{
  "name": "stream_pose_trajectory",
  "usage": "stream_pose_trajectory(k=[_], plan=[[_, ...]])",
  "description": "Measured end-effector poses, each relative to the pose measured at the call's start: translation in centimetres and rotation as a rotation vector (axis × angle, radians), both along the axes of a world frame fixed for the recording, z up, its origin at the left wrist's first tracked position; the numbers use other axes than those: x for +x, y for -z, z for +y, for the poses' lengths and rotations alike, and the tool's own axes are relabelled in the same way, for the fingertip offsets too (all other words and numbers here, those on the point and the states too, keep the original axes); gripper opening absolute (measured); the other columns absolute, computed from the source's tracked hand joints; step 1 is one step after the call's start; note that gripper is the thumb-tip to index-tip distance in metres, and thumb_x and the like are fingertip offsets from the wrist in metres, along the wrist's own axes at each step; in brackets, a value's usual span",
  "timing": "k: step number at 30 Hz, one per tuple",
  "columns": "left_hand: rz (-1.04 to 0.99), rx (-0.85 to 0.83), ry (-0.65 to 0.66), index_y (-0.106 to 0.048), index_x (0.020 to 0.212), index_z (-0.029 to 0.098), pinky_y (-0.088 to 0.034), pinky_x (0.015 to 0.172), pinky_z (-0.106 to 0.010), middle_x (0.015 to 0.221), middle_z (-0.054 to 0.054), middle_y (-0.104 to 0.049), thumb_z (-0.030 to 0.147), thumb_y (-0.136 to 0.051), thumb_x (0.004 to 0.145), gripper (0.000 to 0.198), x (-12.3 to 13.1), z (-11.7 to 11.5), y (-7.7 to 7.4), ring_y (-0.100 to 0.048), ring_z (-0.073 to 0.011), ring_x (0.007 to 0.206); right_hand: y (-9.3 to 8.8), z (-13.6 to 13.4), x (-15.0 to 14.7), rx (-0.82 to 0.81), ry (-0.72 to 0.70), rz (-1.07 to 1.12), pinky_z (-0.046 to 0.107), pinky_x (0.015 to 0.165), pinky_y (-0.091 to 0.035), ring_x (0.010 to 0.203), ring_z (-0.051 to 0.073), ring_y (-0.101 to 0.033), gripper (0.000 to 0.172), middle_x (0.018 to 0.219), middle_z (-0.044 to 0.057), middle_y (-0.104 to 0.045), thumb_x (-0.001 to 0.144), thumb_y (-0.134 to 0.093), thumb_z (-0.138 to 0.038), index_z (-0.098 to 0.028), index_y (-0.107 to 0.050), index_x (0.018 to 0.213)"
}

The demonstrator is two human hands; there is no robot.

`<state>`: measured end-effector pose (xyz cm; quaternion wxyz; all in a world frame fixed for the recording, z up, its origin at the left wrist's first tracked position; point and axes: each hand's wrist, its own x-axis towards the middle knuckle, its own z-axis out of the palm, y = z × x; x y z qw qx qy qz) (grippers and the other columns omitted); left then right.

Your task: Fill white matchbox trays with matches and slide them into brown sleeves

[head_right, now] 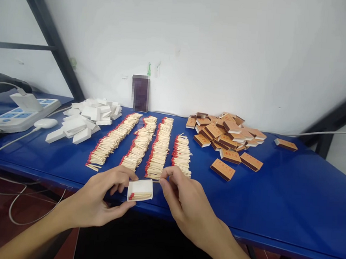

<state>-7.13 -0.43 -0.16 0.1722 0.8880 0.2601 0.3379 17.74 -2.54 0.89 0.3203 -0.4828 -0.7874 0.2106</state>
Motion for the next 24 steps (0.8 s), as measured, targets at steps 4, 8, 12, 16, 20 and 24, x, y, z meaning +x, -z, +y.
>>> stream_pose_trajectory(k=[4, 8, 12, 16, 20, 24], plan=[[-0.004, 0.009, 0.019, -0.049, 0.114, 0.023, -0.050, 0.071, -0.022, 0.108, -0.003, -0.063, 0.010, -0.066, 0.088, 0.034, 0.08, -0.06, -0.08, -0.060, -0.0129, 0.084, -0.17, -0.35, 0.10, 0.067, -0.111, -0.001, 0.024, 0.057, -0.038, 0.059, 0.013, -0.048, 0.013, 0.071, -0.005, -0.055, 0.105, -0.043, -0.025, -0.025, -0.049, 0.094], [0.007, 0.013, 0.049, -0.053, 0.118, 0.021, -0.052, 0.080, -0.023, 0.109, -0.005, -0.064, 0.009, -0.065, 0.088, 0.033, 0.16, -0.05, -0.26, -0.063, -0.0149, 0.095, 0.29, -0.26, -0.21, 0.162, -0.214, -0.175, 0.026, 0.062, -0.039, 0.061, 0.013, -0.052, 0.009, 0.074, -0.005, -0.059, 0.102, -0.046, -0.019, -0.024, -0.050, 0.095], [0.025, 0.025, 0.063, -0.057, 0.115, 0.020, -0.054, 0.082, -0.026, 0.106, -0.006, -0.065, 0.011, -0.066, 0.088, 0.030, 0.14, 0.03, -0.31, -0.064, -0.0171, 0.095, 0.55, -0.31, -0.47, 0.190, -0.204, -0.268, 0.027, 0.066, -0.041, 0.063, 0.013, -0.057, 0.008, 0.074, -0.004, -0.062, 0.100, -0.048, -0.018, -0.023, -0.054, 0.096], [0.026, 0.060, 0.081, -0.058, 0.113, 0.019, -0.055, 0.081, -0.027, 0.108, -0.006, -0.067, 0.014, -0.066, 0.088, 0.027, 0.04, 0.02, -0.23, -0.066, -0.0176, 0.093, 0.27, -0.55, -0.35, 0.204, -0.180, -0.199, 0.027, 0.064, -0.041, 0.064, 0.014, -0.059, 0.007, 0.073, -0.003, -0.063, 0.100, -0.050, -0.022, -0.023, -0.055, 0.095], [0.033, 0.081, 0.076, -0.060, 0.110, 0.019, -0.054, 0.079, -0.026, 0.108, -0.007, -0.067, 0.015, -0.066, 0.089, 0.023, 0.01, -0.07, -0.24, -0.067, -0.0176, 0.094, 0.30, -0.20, -0.29, 0.222, -0.044, -0.173, 0.027, 0.057, -0.039, 0.060, 0.014, -0.059, 0.014, 0.071, -0.002, -0.065, 0.100, -0.045, -0.020, -0.023, -0.057, 0.095], [0.032, 0.088, 0.078, -0.062, 0.108, 0.019, -0.054, 0.078, -0.026, 0.108, -0.007, -0.067, 0.014, -0.067, 0.087, 0.022, 0.05, -0.08, -0.29, -0.067, -0.0171, 0.092, 0.78, 0.32, -0.44, 0.237, 0.054, -0.272, 0.029, 0.060, -0.041, 0.066, 0.018, -0.063, 0.013, 0.075, 0.000, -0.069, 0.097, -0.049, -0.020, -0.022, -0.061, 0.097]])
